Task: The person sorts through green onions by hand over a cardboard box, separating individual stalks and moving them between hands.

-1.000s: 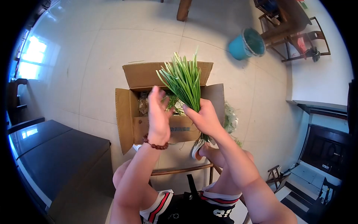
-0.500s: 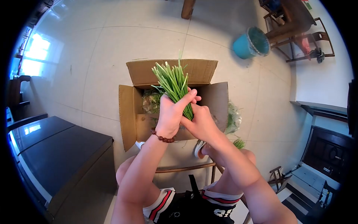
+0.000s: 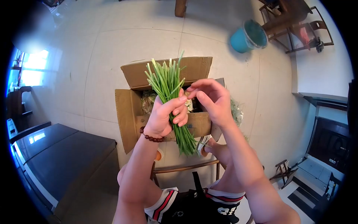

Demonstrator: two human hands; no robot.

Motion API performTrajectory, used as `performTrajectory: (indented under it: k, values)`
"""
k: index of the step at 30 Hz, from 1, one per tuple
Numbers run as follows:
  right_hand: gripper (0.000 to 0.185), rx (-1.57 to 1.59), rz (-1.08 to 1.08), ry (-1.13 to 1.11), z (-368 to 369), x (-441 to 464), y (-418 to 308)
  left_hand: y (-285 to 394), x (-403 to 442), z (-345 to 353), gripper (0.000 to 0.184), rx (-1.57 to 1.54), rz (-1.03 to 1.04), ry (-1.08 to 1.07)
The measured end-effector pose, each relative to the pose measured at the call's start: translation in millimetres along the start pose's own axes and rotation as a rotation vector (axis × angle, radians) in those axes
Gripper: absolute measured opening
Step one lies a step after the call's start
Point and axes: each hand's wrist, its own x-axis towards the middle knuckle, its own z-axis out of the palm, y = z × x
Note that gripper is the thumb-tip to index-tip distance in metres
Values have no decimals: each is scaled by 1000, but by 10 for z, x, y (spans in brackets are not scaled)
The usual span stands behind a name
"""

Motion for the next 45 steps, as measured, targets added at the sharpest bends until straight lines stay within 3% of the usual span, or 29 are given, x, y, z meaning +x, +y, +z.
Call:
performTrajectory:
  k: [5, 9, 16, 18, 20, 33, 40, 44, 45]
  values:
    - [30, 18, -107, 129, 55, 9, -82, -112, 21, 103, 11, 109, -117, 19]
    - [19, 75, 13, 101, 5, -2, -90, -150, -1, 90, 10, 161, -183, 17]
    - [9, 42, -60, 101, -41, 29, -130, -81, -25, 114, 12, 89, -268, -42]
    - [10, 285, 40, 85, -5, 34, -192, -72, -33, 111, 11, 74, -290, -43]
    - [10, 236, 42, 116, -59, 39, -141, -70, -43, 114, 11, 59, -314, -45]
    - [11, 346, -27, 296, -266, 158, -129, -61, -70, 133, 11, 173, -301, 1]
    - [15, 846, -302, 572, -1200, 166, -203, -25, -125, 26, 9, 189, -262, 14]
    - [17, 1018, -306, 595, -1481, 62, -346, 2, -113, -103, 8, 132, -112, 140]
    - [17, 996, -239, 437, -1419, 64, -368, 10, -104, -124, 8, 135, -108, 144]
